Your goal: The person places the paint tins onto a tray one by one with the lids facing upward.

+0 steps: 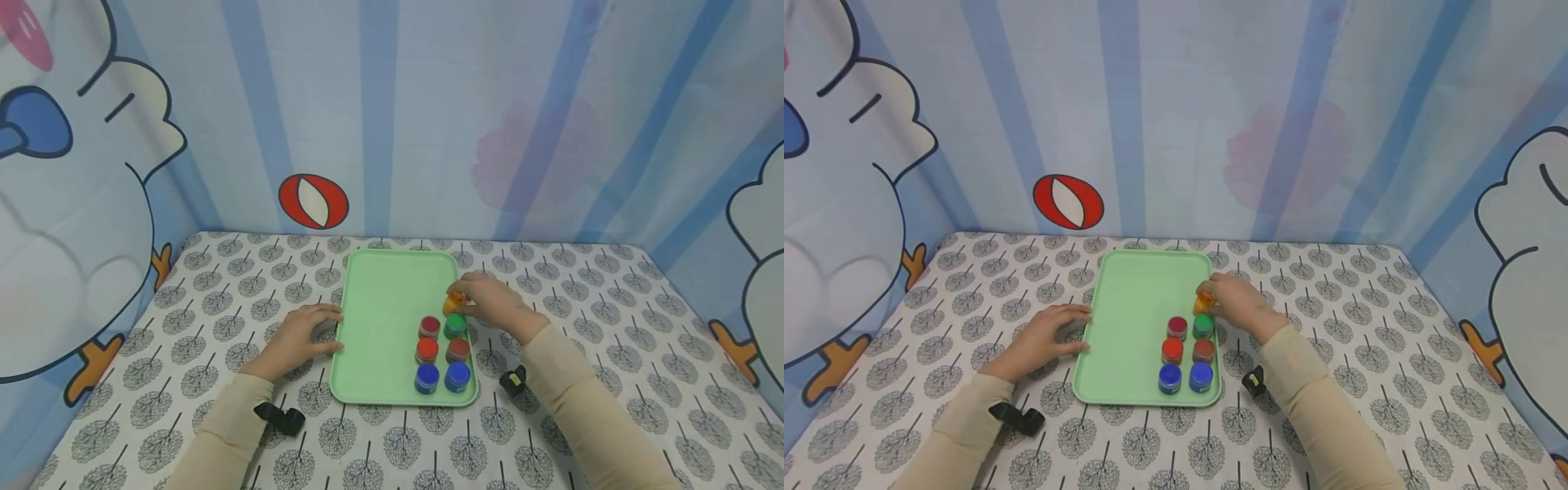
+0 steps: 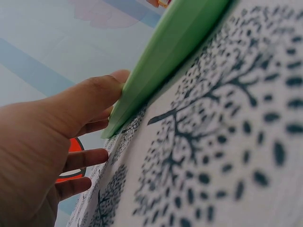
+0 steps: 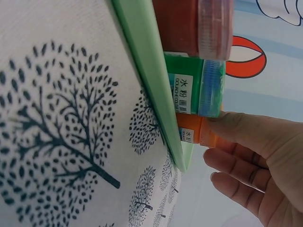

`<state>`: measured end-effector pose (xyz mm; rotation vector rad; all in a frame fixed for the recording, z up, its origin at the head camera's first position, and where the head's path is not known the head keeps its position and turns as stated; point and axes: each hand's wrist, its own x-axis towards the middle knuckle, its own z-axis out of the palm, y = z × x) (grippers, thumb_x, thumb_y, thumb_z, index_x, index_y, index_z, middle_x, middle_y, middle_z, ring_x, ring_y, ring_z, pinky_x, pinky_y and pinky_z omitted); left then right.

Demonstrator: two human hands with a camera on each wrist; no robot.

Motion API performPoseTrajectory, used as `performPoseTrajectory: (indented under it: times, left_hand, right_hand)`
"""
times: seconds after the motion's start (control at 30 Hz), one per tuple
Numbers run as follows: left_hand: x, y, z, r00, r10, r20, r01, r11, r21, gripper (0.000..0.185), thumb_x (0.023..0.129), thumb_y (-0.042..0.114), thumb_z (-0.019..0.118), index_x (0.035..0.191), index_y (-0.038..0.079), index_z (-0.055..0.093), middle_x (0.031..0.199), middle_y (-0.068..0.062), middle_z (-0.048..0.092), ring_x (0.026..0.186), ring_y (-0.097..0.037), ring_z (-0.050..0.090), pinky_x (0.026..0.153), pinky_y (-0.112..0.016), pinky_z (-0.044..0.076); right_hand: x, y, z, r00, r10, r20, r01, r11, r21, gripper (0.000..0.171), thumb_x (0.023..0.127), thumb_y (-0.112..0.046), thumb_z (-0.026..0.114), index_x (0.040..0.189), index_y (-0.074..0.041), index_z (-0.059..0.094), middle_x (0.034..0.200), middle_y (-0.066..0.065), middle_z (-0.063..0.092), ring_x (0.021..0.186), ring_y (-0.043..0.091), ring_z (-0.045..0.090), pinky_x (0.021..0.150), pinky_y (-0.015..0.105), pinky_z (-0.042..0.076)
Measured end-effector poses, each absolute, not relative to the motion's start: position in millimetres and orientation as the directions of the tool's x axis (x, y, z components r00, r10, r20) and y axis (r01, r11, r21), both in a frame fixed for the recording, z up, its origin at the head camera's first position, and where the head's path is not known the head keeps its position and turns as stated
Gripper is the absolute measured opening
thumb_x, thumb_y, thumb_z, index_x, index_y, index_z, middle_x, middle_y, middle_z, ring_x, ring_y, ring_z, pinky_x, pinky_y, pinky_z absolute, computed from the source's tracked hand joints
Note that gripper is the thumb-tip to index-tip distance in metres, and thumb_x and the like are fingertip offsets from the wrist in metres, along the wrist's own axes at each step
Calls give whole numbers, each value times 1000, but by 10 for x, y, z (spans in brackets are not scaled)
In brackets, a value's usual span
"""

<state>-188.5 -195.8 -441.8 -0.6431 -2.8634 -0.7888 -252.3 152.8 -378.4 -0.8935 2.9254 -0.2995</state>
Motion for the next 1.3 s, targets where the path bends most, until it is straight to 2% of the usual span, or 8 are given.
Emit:
performPoseTrajectory:
  times: [0.7,1.3]
  left_hand:
    - [-1890,-1932,-4428,-899,381,216,438,763,476,48,77,32,79,120,12,65,136,-7,58,128,-31,51,110,-58,37]
    - [-1880,-1937,-4474,-904,370,215,428,770,473,51,77,33,79,121,13,64,137,-7,57,128,-32,51,111,-57,36]
  right_hand:
    - [-2544,1531,-3822,-826,-563,-18,-550,814,-188,37,81,-16,75,117,-10,66,110,6,67,101,23,64,92,40,55]
    - [-2497,1560,-3820,-825,-565,-2,-555,813,-177,38,84,-20,74,119,-9,65,108,7,67,98,22,64,88,39,56]
